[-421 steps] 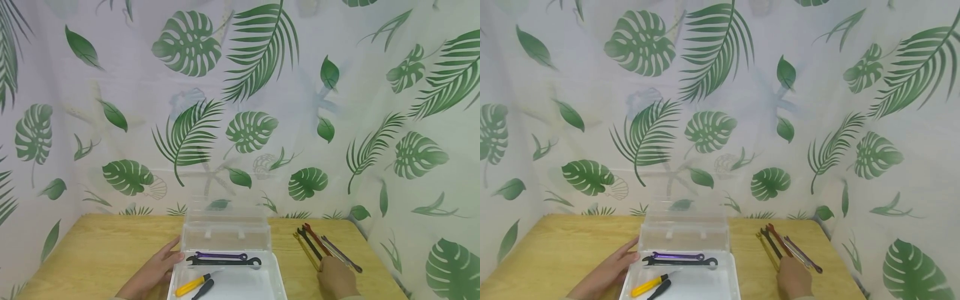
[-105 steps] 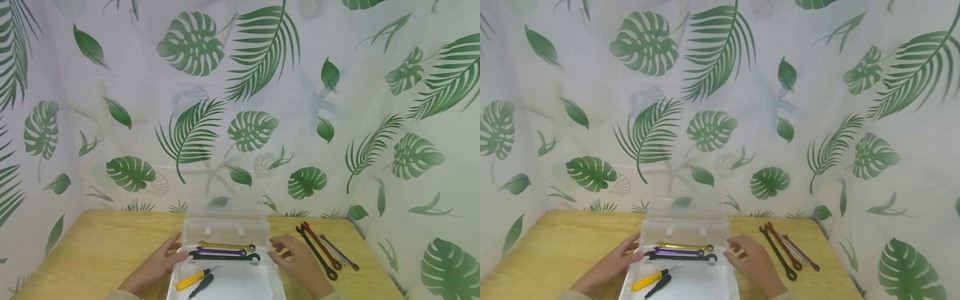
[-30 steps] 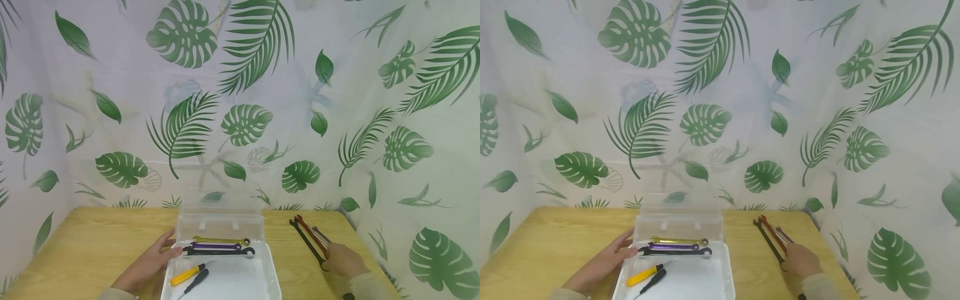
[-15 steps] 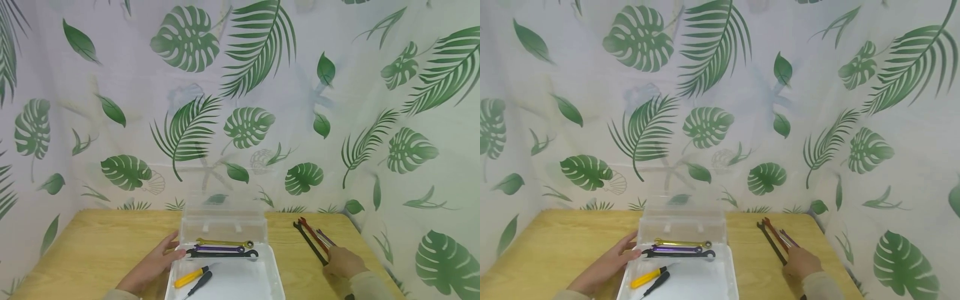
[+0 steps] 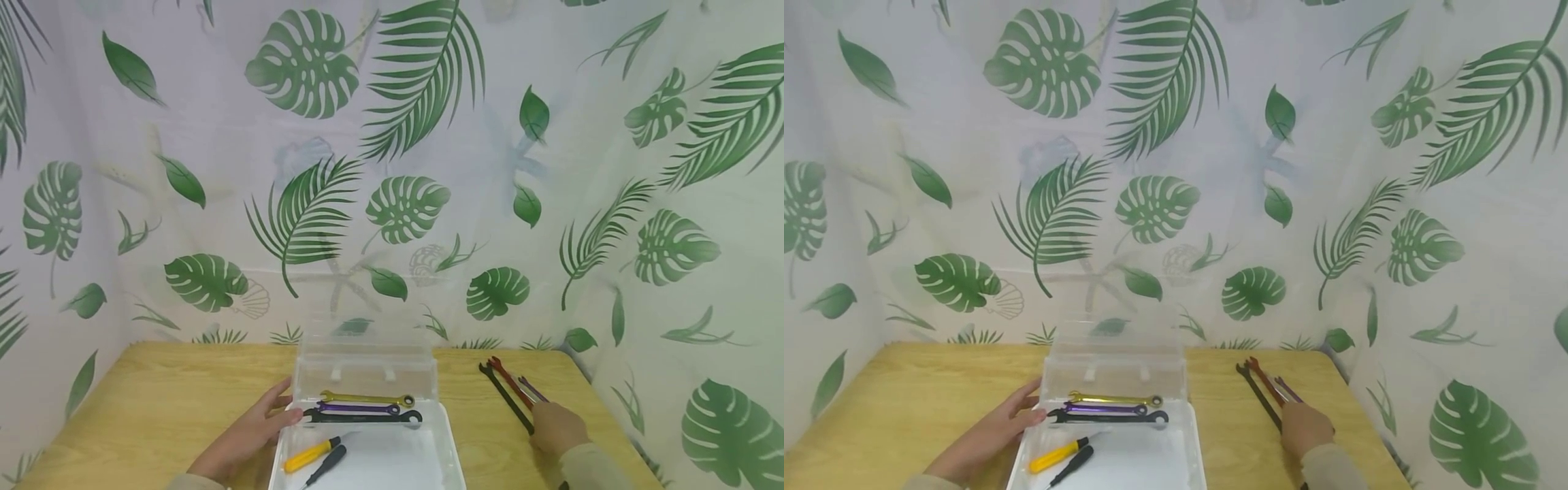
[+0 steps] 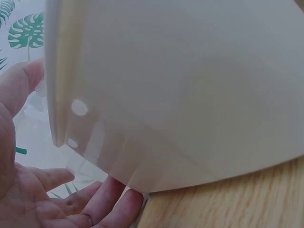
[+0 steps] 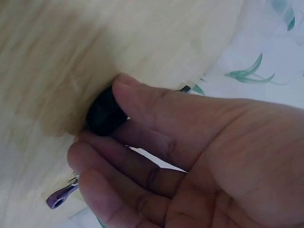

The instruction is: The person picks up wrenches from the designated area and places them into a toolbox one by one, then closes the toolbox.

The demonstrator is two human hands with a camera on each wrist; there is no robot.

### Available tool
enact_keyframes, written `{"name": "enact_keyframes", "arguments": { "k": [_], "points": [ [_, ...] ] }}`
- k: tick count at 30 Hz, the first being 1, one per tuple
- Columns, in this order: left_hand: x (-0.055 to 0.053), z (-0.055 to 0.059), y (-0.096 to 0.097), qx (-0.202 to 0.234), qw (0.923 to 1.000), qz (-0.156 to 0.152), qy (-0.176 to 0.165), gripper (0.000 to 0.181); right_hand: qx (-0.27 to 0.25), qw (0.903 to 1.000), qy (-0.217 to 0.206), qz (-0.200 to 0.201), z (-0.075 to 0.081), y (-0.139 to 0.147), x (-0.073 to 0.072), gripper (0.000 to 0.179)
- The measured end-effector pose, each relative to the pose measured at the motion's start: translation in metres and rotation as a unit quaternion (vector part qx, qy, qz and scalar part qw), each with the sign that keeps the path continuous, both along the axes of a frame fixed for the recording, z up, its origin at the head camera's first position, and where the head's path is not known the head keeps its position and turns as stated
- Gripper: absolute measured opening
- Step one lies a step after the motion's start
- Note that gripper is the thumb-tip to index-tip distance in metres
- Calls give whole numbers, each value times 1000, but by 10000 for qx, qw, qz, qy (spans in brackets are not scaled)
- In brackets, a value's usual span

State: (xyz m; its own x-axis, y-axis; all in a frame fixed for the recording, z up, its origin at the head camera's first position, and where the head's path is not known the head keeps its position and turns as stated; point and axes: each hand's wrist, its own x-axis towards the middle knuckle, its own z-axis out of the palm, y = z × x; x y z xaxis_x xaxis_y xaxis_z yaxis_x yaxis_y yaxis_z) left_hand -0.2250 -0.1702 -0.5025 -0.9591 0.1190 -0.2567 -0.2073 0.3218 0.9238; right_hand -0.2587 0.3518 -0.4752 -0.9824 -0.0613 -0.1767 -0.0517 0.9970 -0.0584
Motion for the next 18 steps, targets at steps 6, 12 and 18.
{"name": "enact_keyframes", "arguments": {
  "k": [6, 12, 18],
  "points": [
    [0, -1, -1, 72, 10000, -17, -10, 91, 26, 9999, -95, -82, 0, -1, -2, 19],
    [1, 1, 0, 52, 10000, -45, 20, 91, 34, 9998, -153, -145, 3, -1, 1, 18],
    [1, 1, 1, 98, 9999, -75, 32, 90, -121, 9997, -75, -202, 3, -2, 4, 19]
  ]
}}
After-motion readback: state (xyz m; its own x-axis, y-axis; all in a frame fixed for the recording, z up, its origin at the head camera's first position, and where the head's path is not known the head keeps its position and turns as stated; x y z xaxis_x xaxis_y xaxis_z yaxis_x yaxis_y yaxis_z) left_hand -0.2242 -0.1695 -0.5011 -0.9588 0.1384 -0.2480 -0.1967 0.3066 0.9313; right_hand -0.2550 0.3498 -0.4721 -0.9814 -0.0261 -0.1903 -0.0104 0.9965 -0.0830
